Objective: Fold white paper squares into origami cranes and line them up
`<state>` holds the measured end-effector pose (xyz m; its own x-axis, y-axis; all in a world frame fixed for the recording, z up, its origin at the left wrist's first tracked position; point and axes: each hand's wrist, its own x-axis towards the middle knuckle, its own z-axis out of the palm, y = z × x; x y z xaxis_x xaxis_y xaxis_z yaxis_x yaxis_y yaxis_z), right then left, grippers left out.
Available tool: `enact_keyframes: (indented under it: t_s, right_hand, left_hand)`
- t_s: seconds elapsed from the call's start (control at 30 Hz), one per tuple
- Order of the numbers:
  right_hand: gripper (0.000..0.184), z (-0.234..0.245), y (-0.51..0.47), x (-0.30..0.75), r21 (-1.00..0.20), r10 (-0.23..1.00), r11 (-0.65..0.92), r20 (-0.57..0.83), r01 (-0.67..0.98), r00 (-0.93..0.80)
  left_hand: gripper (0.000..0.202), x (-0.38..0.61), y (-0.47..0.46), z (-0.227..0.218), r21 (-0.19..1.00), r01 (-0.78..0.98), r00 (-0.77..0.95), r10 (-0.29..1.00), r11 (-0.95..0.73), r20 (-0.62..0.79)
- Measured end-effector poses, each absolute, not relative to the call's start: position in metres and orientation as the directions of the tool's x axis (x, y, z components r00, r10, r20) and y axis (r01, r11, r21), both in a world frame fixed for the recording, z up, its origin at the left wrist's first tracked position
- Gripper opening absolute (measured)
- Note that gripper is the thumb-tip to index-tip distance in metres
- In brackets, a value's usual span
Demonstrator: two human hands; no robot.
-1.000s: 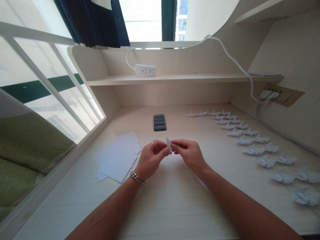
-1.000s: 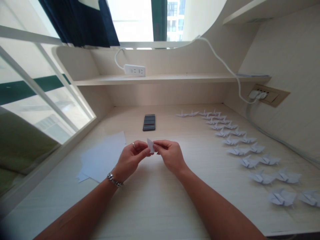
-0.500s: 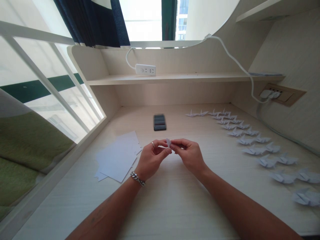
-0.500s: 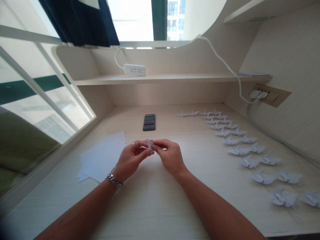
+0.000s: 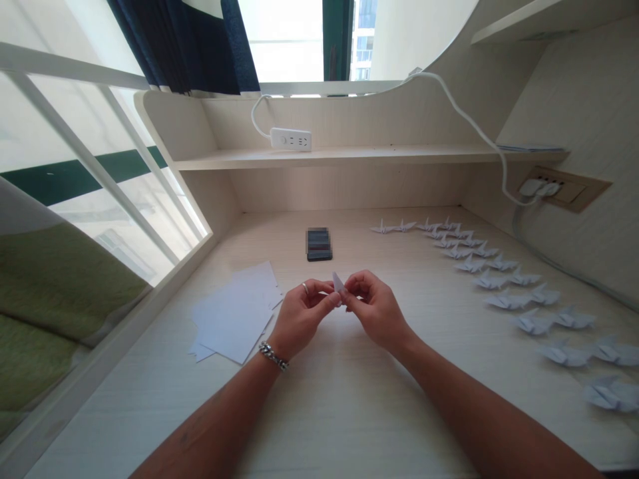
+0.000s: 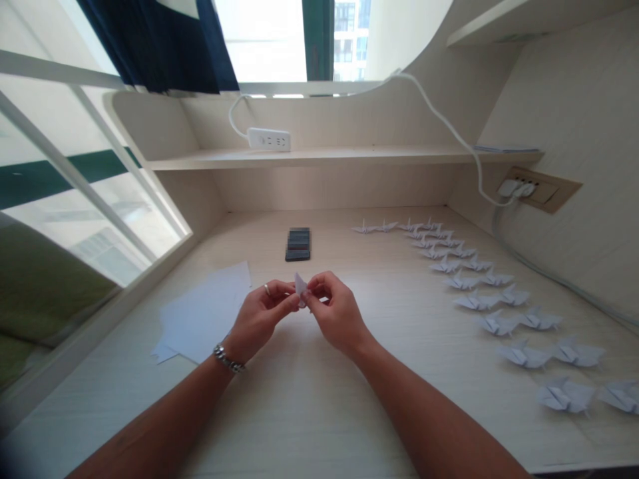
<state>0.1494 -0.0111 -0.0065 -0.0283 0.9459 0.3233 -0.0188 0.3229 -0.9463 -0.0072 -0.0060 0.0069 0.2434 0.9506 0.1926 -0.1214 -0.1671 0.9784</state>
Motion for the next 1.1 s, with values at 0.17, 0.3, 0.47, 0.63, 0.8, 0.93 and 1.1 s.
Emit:
enact_keyframes:
  t_s: [0.17,0.3,0.47,0.63,0.8,0.93,1.1]
  right_hand:
    - [0.018,-0.0023,-0.0155,0.1493,-0.951,0.944,0.307,0.308,-0.030,-0.115]
    - [0.027,-0.0013,-0.0156,0.1487,-0.957,0.947,0.282,0.289,-0.067,-0.143]
    - [0.026,-0.0026,-0.0141,0.1483,-0.958,0.949,0.277,0.284,-0.070,-0.135]
    - [0.026,-0.0047,-0.0127,0.1499,-0.960,0.952,0.253,0.268,-0.118,-0.145]
    - [0.023,-0.0027,-0.0117,0.1505,-0.962,0.960,0.213,0.239,-0.172,-0.144]
    - [0.019,-0.0030,-0.0109,0.1492,-0.973,0.974,0.157,0.181,-0.171,-0.134]
    - [0.027,-0.0076,-0.0076,0.1486,-0.977,0.979,0.185,0.193,-0.109,-0.061]
  left_hand:
    - [0.026,-0.0080,-0.0058,0.0095,0.983,-0.149,0.226,0.964,-0.106,0.138]
    - [0.026,-0.0087,-0.0046,0.0067,0.978,-0.187,0.210,0.969,-0.091,0.130]
    - [0.026,-0.0100,-0.0029,0.0036,0.970,-0.238,0.242,0.965,-0.041,0.100]
    - [0.023,-0.0119,-0.0026,0.0038,0.964,-0.265,0.277,0.958,-0.005,0.081]
    - [0.020,-0.0114,-0.0045,0.0061,0.969,-0.247,0.241,0.968,-0.010,0.071]
    - [0.018,-0.0096,-0.0056,0.0078,0.988,-0.081,0.176,0.974,-0.129,0.142]
    - [0.017,-0.0084,-0.0082,0.0083,0.956,0.148,0.258,0.943,-0.253,0.210]
